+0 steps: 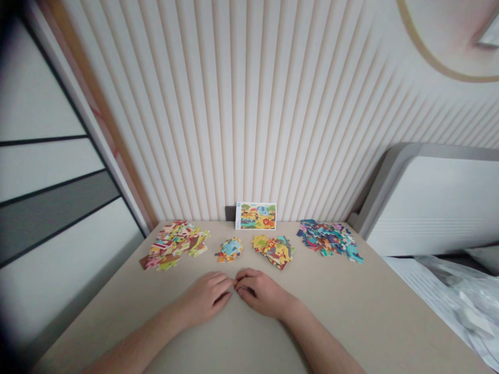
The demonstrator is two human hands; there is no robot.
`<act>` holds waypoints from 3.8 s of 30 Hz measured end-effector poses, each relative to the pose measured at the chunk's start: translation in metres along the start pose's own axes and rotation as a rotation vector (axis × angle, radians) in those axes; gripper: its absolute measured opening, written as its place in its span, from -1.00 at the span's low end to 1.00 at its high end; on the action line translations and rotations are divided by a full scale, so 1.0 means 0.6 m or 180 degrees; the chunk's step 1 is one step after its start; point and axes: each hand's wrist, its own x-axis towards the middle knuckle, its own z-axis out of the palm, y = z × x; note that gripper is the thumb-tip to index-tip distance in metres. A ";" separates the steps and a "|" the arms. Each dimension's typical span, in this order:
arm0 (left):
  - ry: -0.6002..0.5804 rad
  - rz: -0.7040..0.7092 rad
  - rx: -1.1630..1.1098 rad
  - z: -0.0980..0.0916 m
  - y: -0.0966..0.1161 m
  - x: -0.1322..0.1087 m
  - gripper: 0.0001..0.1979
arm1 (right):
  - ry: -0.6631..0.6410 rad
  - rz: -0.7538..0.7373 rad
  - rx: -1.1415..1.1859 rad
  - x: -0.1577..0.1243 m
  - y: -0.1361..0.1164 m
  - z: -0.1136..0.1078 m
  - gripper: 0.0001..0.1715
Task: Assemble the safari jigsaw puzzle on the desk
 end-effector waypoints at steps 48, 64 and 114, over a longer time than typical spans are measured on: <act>0.0104 0.0281 0.0173 -0.003 -0.004 -0.002 -0.77 | 0.1310 0.1674 -0.1889 -0.052 0.134 -0.077 -0.49; 0.0086 0.0229 0.0194 -0.002 -0.002 -0.003 -0.79 | 0.1306 0.0850 -0.1092 -0.042 0.105 -0.078 -0.44; 0.0011 0.0416 0.0020 0.006 -0.009 0.006 -0.51 | 0.1915 0.1649 -0.0874 -0.070 0.157 -0.113 -0.50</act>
